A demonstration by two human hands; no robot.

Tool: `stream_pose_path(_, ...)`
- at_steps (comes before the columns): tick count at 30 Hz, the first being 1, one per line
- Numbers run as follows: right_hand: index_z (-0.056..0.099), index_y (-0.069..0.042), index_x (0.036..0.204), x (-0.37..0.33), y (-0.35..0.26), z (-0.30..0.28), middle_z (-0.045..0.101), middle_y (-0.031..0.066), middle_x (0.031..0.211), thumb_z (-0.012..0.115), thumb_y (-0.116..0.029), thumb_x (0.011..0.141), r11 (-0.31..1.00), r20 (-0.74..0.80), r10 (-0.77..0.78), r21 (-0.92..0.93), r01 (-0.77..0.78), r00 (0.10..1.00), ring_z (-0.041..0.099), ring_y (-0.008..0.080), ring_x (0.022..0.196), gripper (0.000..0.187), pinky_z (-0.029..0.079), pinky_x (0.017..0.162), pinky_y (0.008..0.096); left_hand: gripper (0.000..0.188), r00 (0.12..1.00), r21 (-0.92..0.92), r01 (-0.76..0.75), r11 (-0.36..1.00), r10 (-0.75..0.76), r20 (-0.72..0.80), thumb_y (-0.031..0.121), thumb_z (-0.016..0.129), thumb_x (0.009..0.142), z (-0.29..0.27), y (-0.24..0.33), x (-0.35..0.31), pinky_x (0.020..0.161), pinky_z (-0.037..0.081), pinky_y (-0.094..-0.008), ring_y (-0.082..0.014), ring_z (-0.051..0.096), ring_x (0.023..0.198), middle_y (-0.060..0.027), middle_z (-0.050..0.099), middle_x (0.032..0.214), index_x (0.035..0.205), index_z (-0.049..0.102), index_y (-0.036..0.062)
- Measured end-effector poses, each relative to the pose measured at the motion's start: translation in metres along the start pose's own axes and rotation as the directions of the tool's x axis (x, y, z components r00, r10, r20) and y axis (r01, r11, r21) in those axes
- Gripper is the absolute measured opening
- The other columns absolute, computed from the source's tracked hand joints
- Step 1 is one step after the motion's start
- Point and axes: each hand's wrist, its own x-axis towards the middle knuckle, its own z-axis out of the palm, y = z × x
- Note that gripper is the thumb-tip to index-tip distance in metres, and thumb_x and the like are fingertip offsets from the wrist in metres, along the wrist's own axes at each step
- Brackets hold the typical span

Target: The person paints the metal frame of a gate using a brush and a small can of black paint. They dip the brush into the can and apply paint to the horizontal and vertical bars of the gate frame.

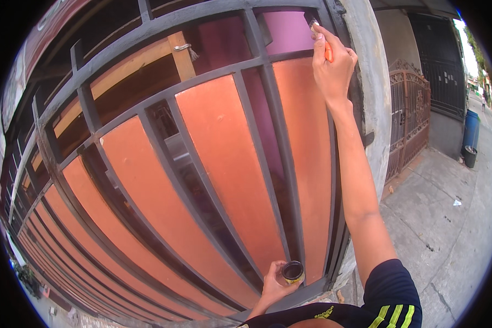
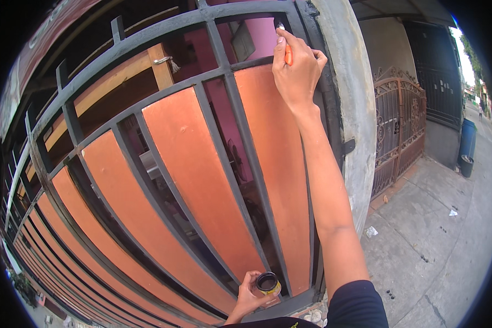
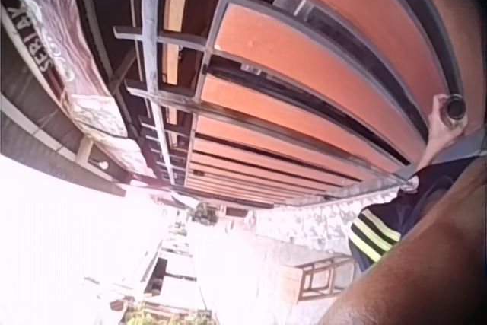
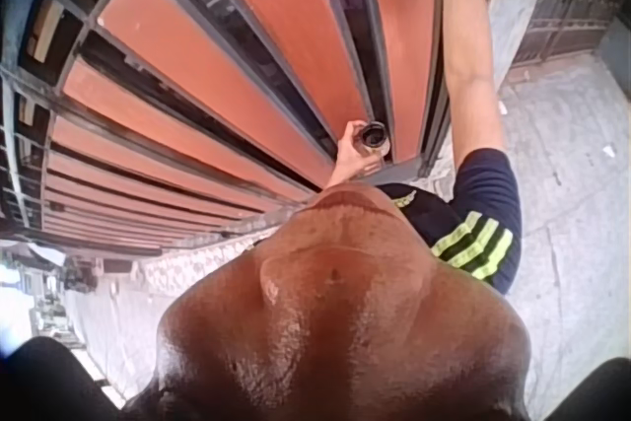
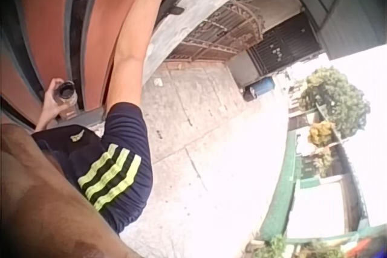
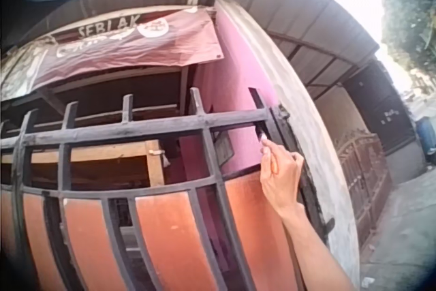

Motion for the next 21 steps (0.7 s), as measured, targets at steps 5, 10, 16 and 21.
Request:
stream_pose_path(5,0.070,-0.011,0.110,0.002,-0.002,0.003,0.072,0.0037,0.095,0.053,-0.021,0.097,1.000,0.058,-0.015,0.004,0.015,0.998,0.062,0.0182,0.083,0.024,0.031,0.090,0.0368,0.064,1.000,-0.003,0.002,1.000,-0.002,-0.016,0.014,0.086,0.067,-0.001,0.003,-0.001,0.097,0.047,-0.0337,-0.0184,0.063,0.107,-0.0128,0.065,0.109,0.116,0.045,0.0031)
stream_pose_path(10,0.071,-0.012,0.110,0.006,0.003,0.002,0.072,0.0037,0.094,0.053,-0.022,0.097,0.995,-0.063,-0.033,-0.095,0.027,0.997,0.063,0.0186,0.085,0.024,0.031,0.091,0.0365,0.064,1.000,-0.006,-0.007,1.000,0.007,-0.013,0.014,0.086,0.068,0.002,0.004,0.000,0.096,0.047,-0.0332,-0.0178,0.063,0.107,-0.0125,0.065,0.109,0.116,0.045,0.0030)
stream_pose_path(16,0.071,-0.011,0.108,0.005,0.006,0.003,0.073,0.0050,0.098,0.054,-0.023,0.097,1.000,0.106,-0.005,0.001,0.005,0.994,0.065,0.0178,0.086,0.024,0.030,0.092,0.0373,0.066,1.000,-0.012,-0.009,1.000,0.009,-0.002,0.016,0.087,0.068,0.001,0.006,-0.001,0.096,0.046,-0.0328,-0.0167,0.062,0.107,-0.0110,0.064,0.108,0.116,0.044,0.0029)
stream_pose_path(21,0.071,-0.011,0.110,0.013,0.010,0.001,0.073,0.0052,0.103,0.054,-0.023,0.097,1.000,0.032,-0.013,0.000,0.013,0.999,0.066,0.0168,0.085,0.024,0.031,0.091,0.0359,0.069,1.000,-0.022,0.000,1.000,0.001,0.011,0.018,0.089,0.068,0.004,0.008,0.000,0.096,0.045,-0.0326,-0.0159,0.061,0.106,-0.0098,0.064,0.107,0.117,0.043,0.0032)
